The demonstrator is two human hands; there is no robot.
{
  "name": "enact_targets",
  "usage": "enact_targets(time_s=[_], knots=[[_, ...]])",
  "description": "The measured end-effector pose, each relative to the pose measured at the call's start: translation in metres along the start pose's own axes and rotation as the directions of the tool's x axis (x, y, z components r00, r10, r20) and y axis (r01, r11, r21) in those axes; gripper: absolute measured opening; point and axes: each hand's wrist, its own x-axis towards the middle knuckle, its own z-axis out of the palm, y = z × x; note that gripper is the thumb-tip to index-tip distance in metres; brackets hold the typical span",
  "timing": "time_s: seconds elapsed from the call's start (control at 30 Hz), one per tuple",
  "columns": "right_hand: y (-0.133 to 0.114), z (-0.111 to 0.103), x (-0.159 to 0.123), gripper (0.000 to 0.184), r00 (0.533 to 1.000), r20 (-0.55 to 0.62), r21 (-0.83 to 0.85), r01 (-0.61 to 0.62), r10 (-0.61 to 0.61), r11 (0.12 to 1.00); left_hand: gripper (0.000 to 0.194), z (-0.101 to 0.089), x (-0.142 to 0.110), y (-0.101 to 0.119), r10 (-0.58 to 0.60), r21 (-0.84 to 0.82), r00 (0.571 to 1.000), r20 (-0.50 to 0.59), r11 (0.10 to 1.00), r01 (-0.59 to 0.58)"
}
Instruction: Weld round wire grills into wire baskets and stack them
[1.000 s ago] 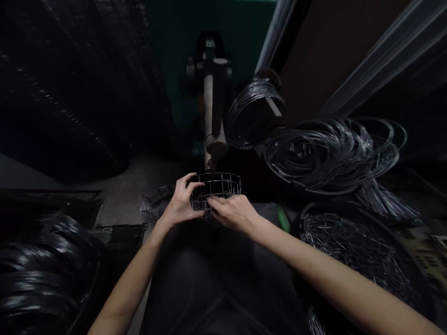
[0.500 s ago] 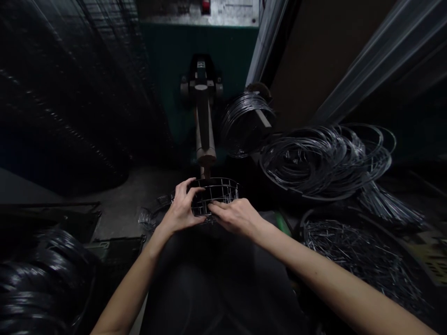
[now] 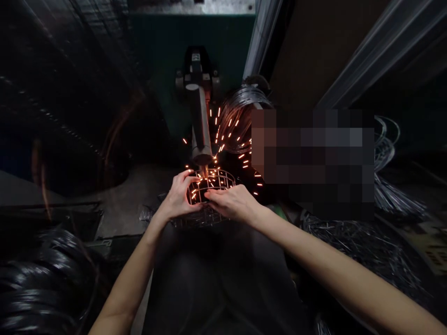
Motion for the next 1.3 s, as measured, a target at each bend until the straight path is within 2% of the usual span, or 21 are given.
enact_targets(time_s=[0.2, 0.37, 0.5, 0.67, 0.77, 0.9, 1.13, 1.23, 1.3], knots=[[0.002, -0.002, -0.002, 0.027, 0.999, 0.027, 0.02, 0.029, -0.029, 0.999, 0.069, -0.007, 0.002, 0.001, -0.039, -0.018, 0.997, 0.068, 0.999, 0.04], [0.011, 0.007, 0.01, 0.029, 0.999, -0.036, -0.011, -0.007, 0.006, 1.0, 0.07, -0.01, 0.014, -0.01, -0.077, -0.034, 0.996, 0.041, 0.996, 0.078], [0.015, 0.015, 0.016, 0.028, 0.996, -0.087, 0.015, -0.033, 0.034, 0.999, 0.07, -0.007, 0.024, -0.02, -0.062, -0.015, 0.998, 0.005, 0.998, 0.062], [0.013, 0.024, 0.006, 0.02, 0.951, -0.243, 0.074, -0.181, 0.194, 0.981, 0.072, -0.005, 0.024, -0.021, -0.039, -0.026, 0.999, -0.022, 0.999, 0.039], [0.016, 0.026, 0.008, 0.018, 0.928, -0.243, 0.111, -0.264, 0.283, 0.958, 0.07, -0.008, 0.027, -0.022, -0.061, -0.02, 0.998, -0.02, 0.998, 0.061], [0.025, 0.027, 0.024, 0.015, 0.911, -0.242, 0.159, -0.301, 0.333, 0.94, 0.069, -0.012, 0.04, -0.03, -0.084, -0.018, 0.996, -0.018, 0.996, 0.083], [0.039, 0.023, 0.032, 0.017, 0.918, -0.224, 0.299, -0.256, 0.329, 0.919, 0.073, -0.01, 0.048, -0.038, -0.094, -0.045, 0.995, -0.033, 0.995, 0.092], [0.058, 0.013, 0.039, 0.019, 0.906, -0.255, 0.408, -0.215, 0.337, 0.887, 0.092, -0.018, 0.045, -0.045, -0.084, -0.176, 0.996, 0.003, 0.981, 0.084], [0.078, 0.007, 0.053, 0.021, 0.908, -0.268, 0.426, -0.187, 0.321, 0.885, 0.085, -0.026, 0.045, -0.056, -0.132, -0.283, 0.99, -0.041, 0.952, 0.116]])
